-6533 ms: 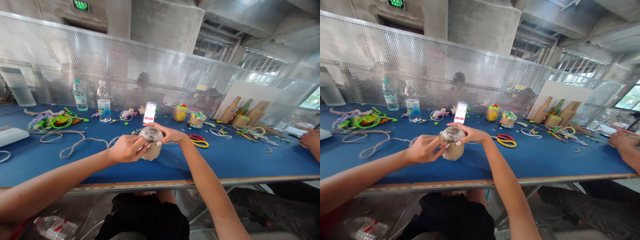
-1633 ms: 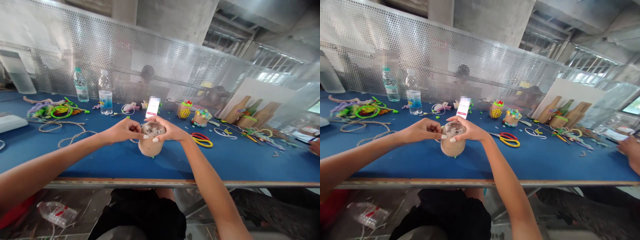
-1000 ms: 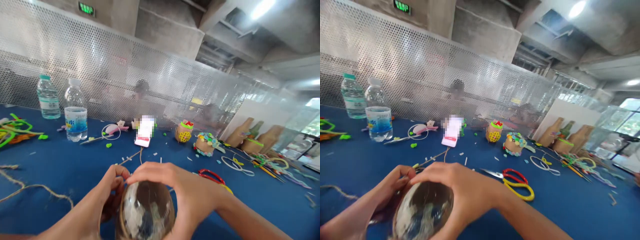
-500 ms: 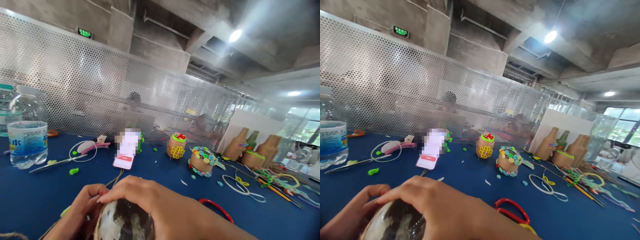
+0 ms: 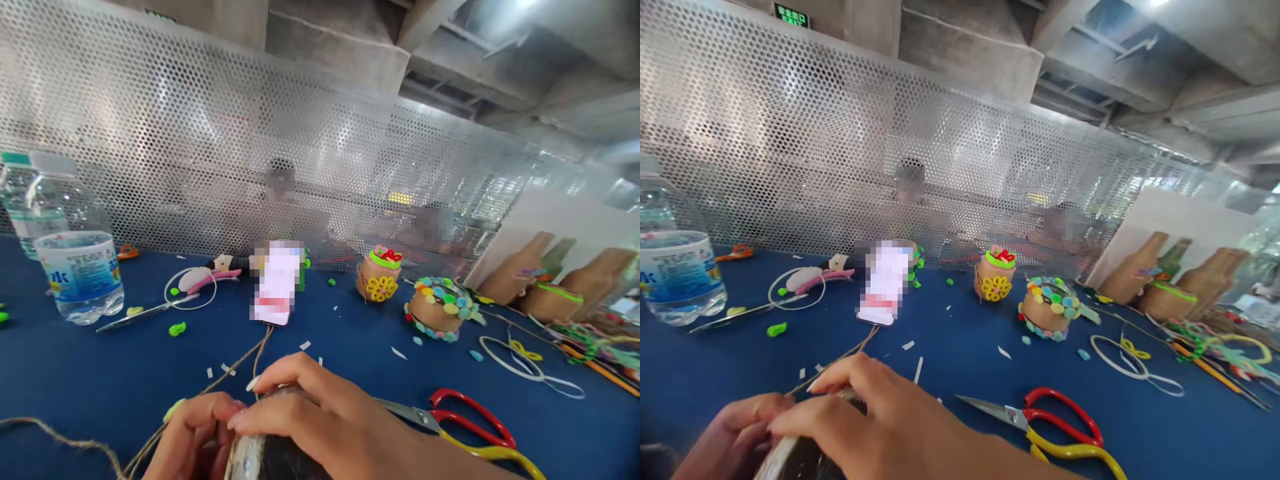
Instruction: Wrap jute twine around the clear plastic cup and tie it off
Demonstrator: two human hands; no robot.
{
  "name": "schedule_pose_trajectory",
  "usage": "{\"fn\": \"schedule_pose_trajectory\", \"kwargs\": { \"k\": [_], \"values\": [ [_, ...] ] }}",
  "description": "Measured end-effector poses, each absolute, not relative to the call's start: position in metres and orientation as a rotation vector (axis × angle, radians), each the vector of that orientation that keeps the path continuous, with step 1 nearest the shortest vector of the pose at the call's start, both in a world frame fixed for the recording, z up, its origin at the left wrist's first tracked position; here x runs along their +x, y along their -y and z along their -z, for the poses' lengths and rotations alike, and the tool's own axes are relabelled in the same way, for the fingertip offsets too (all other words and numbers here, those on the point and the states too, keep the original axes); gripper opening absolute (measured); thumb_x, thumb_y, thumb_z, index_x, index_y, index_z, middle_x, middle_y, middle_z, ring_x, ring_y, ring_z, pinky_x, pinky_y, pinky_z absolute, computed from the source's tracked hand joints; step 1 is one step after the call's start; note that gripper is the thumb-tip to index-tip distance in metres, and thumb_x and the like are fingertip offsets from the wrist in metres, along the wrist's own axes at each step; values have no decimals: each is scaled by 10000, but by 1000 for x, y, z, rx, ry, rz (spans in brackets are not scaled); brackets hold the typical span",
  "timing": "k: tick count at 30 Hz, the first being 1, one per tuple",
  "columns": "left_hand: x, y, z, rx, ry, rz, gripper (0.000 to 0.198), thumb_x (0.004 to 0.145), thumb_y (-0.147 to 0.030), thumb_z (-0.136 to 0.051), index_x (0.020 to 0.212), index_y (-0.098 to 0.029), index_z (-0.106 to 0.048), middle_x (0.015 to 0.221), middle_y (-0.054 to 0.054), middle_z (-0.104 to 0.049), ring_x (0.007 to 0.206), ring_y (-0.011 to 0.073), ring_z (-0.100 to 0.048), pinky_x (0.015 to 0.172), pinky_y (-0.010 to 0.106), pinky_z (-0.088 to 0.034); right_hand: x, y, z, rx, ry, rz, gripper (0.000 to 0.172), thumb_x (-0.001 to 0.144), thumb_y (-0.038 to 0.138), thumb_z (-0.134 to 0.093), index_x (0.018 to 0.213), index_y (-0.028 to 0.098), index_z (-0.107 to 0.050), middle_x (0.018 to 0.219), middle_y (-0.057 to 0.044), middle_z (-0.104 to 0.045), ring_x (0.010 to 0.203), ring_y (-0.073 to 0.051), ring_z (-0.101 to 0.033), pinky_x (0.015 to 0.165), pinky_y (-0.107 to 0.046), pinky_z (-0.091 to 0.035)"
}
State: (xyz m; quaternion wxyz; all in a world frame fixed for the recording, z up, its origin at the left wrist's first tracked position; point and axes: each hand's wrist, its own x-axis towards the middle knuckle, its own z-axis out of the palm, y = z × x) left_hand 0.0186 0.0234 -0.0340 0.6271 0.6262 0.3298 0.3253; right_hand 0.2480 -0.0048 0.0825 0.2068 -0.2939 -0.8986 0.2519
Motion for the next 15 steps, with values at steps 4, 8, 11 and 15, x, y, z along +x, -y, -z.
{"fn": "schedule_pose_trajectory", "kwargs": {
  "k": [4, 8, 11, 15],
  "values": [
    [20, -31, 59, 1479, -654, -802, 464, 478, -554, -795, 862, -344, -643, 606, 27, -508, 615, 254, -510, 525, 356, -464, 248, 14, -74, -850, 2422, -462, 478, 856, 347, -636, 1306, 292, -488, 1198, -101, -575, 1157, -245, -576, 924, -335, -527],
    [19, -27, 43, 1539, -636, -945, 361, 573, -582, -743, 733, -274, -641, 566, 23, -503, 553, 201, -487, 512, 309, -473, 247, 11, -64, -840, 2397, -337, 347, 782, 398, -716, 1100, 318, -601, 1149, -67, -595, 1239, -282, -527, 1007, -422, -495],
    [18, -23, 21, 1613, -645, -988, 377, 631, -611, -708, 630, -246, -613, 521, 18, -471, 513, 178, -471, 479, 277, -460, 243, 2, -52, -891, 2302, -387, 262, 741, 390, -745, 983, 350, -652, 1117, -35, -625, 1233, -291, -541, 1045, -462, -470],
    [18, -11, 6, 1737, -666, -1075, 420, 673, -635, -715, 612, -233, -612, 564, 26, -483, 510, 156, -443, 464, 258, -435, 241, 3, -37, -888, 2089, -507, 312, 729, 373, -745, 1028, 382, -654, 1104, -38, -656, 1198, -314, -575, 1016, -489, -499]
  ]
}}
